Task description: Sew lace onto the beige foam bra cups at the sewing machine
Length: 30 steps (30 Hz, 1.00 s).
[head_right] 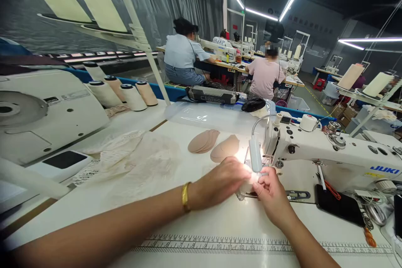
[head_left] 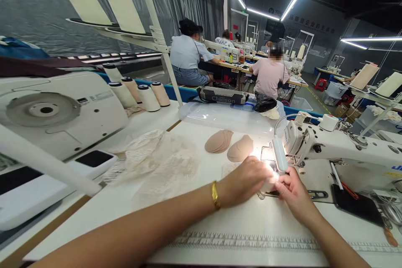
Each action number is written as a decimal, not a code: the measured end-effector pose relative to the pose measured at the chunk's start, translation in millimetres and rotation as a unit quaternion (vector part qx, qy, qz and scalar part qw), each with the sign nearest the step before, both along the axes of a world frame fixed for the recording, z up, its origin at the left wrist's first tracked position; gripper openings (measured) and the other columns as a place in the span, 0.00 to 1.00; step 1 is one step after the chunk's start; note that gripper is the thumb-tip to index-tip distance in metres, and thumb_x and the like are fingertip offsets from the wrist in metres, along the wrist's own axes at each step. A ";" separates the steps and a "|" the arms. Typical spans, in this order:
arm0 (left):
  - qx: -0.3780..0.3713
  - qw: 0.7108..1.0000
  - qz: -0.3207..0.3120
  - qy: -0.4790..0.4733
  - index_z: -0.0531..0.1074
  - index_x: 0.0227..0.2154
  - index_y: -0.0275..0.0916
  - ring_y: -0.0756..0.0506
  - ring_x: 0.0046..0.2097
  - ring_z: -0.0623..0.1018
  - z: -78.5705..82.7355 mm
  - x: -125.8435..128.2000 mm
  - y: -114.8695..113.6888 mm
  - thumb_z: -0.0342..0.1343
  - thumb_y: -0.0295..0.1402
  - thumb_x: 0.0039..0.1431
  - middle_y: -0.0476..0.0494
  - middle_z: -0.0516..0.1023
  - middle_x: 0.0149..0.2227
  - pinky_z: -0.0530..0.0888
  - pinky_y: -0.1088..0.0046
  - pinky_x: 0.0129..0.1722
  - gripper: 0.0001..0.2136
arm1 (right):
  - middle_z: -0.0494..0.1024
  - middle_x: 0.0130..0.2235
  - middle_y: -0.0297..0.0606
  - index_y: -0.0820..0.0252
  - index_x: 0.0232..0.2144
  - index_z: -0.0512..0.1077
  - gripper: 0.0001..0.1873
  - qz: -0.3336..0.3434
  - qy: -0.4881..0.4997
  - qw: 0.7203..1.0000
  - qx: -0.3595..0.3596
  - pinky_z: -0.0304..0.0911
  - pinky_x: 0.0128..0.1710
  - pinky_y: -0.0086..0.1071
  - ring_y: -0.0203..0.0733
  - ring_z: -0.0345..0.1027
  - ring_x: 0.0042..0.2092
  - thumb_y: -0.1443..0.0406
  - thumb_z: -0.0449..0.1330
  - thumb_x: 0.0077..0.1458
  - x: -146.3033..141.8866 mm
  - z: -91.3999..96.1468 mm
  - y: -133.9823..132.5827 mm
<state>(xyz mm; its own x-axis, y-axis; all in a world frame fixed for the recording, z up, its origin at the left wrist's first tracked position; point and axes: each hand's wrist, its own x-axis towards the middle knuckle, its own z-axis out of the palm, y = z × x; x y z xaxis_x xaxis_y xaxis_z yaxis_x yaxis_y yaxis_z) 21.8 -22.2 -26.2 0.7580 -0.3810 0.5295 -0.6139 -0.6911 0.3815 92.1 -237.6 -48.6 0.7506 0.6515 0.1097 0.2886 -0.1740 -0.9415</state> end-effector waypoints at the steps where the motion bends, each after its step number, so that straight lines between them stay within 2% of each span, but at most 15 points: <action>1: -0.073 0.996 -0.020 0.055 0.74 0.47 0.41 0.41 0.51 0.77 1.5 -19.2 -6.0 0.53 0.26 0.66 0.40 0.79 0.49 0.69 0.59 0.56 0.10 | 0.73 0.30 0.28 0.52 0.51 0.61 0.18 -0.001 0.063 0.997 0.037 0.66 0.32 0.33 0.41 0.70 0.32 0.53 0.59 0.65 -7.0 1.3 4.8; 2: -0.156 0.977 -0.040 0.142 0.75 0.46 0.41 0.40 0.52 0.77 1.9 -37.8 -13.1 0.59 0.33 0.64 0.39 0.79 0.50 0.71 0.60 0.54 0.08 | 0.72 0.28 0.26 0.52 0.51 0.61 0.20 -0.003 0.102 0.992 0.069 0.66 0.32 0.32 0.40 0.70 0.31 0.53 0.61 0.63 -14.8 1.6 9.5; 3: -0.245 0.932 -0.050 0.263 0.76 0.44 0.40 0.41 0.47 0.79 1.2 -54.1 -20.6 0.63 0.40 0.62 0.40 0.81 0.46 0.75 0.64 0.47 0.12 | 0.72 0.28 0.25 0.52 0.51 0.62 0.21 -0.010 0.121 0.988 0.093 0.66 0.31 0.31 0.40 0.69 0.30 0.53 0.63 0.62 -23.6 0.7 13.6; 4: -0.336 0.850 -0.071 0.400 0.76 0.43 0.40 0.41 0.44 0.81 -0.3 -66.9 -27.6 0.62 0.46 0.63 0.40 0.81 0.44 0.77 0.65 0.42 0.15 | 0.72 0.28 0.26 0.52 0.50 0.63 0.21 -0.023 0.126 0.985 0.114 0.66 0.31 0.31 0.39 0.69 0.30 0.53 0.64 0.61 -33.6 -1.4 17.0; 5: -0.436 0.764 -0.056 0.473 0.77 0.43 0.38 0.41 0.42 0.81 -2.0 -75.4 -33.5 0.62 0.51 0.61 0.39 0.81 0.42 0.78 0.66 0.41 0.20 | 0.72 0.29 0.27 0.52 0.50 0.64 0.21 -0.040 0.123 0.983 0.132 0.67 0.32 0.31 0.39 0.69 0.31 0.54 0.65 0.60 -44.8 -4.7 19.6; 6: -0.523 0.689 -0.035 0.501 0.77 0.43 0.37 0.42 0.42 0.82 -3.6 -79.7 -37.5 0.63 0.53 0.60 0.38 0.82 0.42 0.78 0.67 0.42 0.22 | 0.72 0.30 0.28 0.51 0.50 0.66 0.20 -0.061 0.116 0.981 0.146 0.67 0.33 0.32 0.39 0.69 0.31 0.54 0.65 0.61 -57.0 -9.0 21.1; 7: -0.600 0.633 -0.011 0.490 0.78 0.43 0.36 0.42 0.44 0.82 -4.7 -80.1 -39.4 0.65 0.54 0.58 0.37 0.82 0.43 0.78 0.67 0.45 0.24 | 0.72 0.31 0.29 0.51 0.50 0.67 0.19 -0.083 0.107 0.978 0.156 0.68 0.34 0.33 0.39 0.69 0.32 0.53 0.65 0.61 -69.7 -14.0 21.6; 8: -0.662 0.601 0.019 0.446 0.78 0.43 0.36 0.42 0.46 0.82 -5.1 -77.7 -39.4 0.68 0.52 0.55 0.37 0.82 0.44 0.77 0.68 0.48 0.24 | 0.73 0.32 0.30 0.50 0.50 0.69 0.19 -0.100 0.099 0.977 0.157 0.69 0.35 0.34 0.40 0.69 0.33 0.52 0.64 0.61 -82.0 -18.9 21.3; 11: -0.745 0.575 0.073 0.329 0.80 0.42 0.37 0.43 0.44 0.81 -2.1 -65.8 -34.5 0.76 0.45 0.47 0.40 0.84 0.43 0.77 0.70 0.46 0.23 | 0.76 0.34 0.36 0.51 0.50 0.74 0.19 -0.106 0.070 0.986 0.111 0.71 0.38 0.38 0.44 0.71 0.34 0.49 0.63 0.62 -108.4 -27.5 17.1; 14: -0.737 0.580 0.056 0.343 0.81 0.41 0.37 0.43 0.40 0.82 4.0 -63.7 -35.5 0.77 0.42 0.44 0.41 0.84 0.39 0.78 0.68 0.44 0.22 | 0.80 0.48 0.42 0.50 0.54 0.76 0.23 -0.083 0.046 0.992 0.088 0.71 0.52 0.44 0.51 0.74 0.49 0.47 0.63 0.62 -106.7 -19.8 11.6; 17: -0.719 0.589 0.015 0.369 0.82 0.43 0.37 0.39 0.43 0.83 9.1 -71.0 -43.1 0.78 0.40 0.43 0.39 0.85 0.41 0.78 0.63 0.47 0.23 | 0.75 0.61 0.41 0.47 0.60 0.73 0.30 -0.067 0.118 0.986 0.092 0.64 0.62 0.49 0.54 0.66 0.63 0.44 0.63 0.61 -86.2 -4.7 7.7; 21: -0.724 0.593 0.044 0.349 0.83 0.44 0.38 0.42 0.39 0.81 7.5 -75.9 -44.7 0.78 0.39 0.42 0.41 0.85 0.40 0.77 0.67 0.41 0.24 | 0.81 0.51 0.43 0.45 0.67 0.64 0.36 -0.069 0.290 0.939 0.172 0.73 0.50 0.48 0.52 0.76 0.52 0.40 0.57 0.63 -72.1 2.7 6.4; 24: -0.725 0.596 0.086 0.336 0.83 0.40 0.37 0.47 0.34 0.78 2.0 -72.3 -41.1 0.79 0.37 0.41 0.44 0.84 0.35 0.73 0.74 0.34 0.21 | 0.82 0.47 0.41 0.46 0.67 0.62 0.37 -0.052 0.326 0.920 0.210 0.74 0.46 0.46 0.51 0.78 0.46 0.44 0.64 0.60 -76.4 -1.6 8.3; 26: -0.746 0.576 0.098 0.321 0.83 0.39 0.36 0.47 0.36 0.79 -0.1 -67.7 -40.8 0.78 0.37 0.42 0.44 0.84 0.36 0.74 0.74 0.36 0.20 | 0.83 0.47 0.40 0.47 0.67 0.59 0.42 -0.067 0.318 0.920 0.219 0.74 0.47 0.46 0.51 0.79 0.45 0.50 0.70 0.56 -79.1 -5.8 10.9; 30: -0.808 0.498 0.092 0.300 0.82 0.36 0.35 0.45 0.41 0.80 0.3 -57.1 -45.9 0.75 0.38 0.48 0.42 0.84 0.38 0.77 0.71 0.43 0.15 | 0.83 0.47 0.41 0.49 0.67 0.54 0.51 -0.122 0.288 0.921 0.231 0.72 0.50 0.47 0.52 0.79 0.46 0.54 0.76 0.49 -78.0 -13.7 17.0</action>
<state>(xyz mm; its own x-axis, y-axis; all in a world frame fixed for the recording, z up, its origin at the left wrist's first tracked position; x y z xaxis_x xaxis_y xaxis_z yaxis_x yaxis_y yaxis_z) -35.2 -68.1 -25.9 0.9079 0.2803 -0.3118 -0.0368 0.7940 0.6069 14.2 -220.5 -62.3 0.8889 0.4392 -0.1300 -0.2775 0.2905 -0.9157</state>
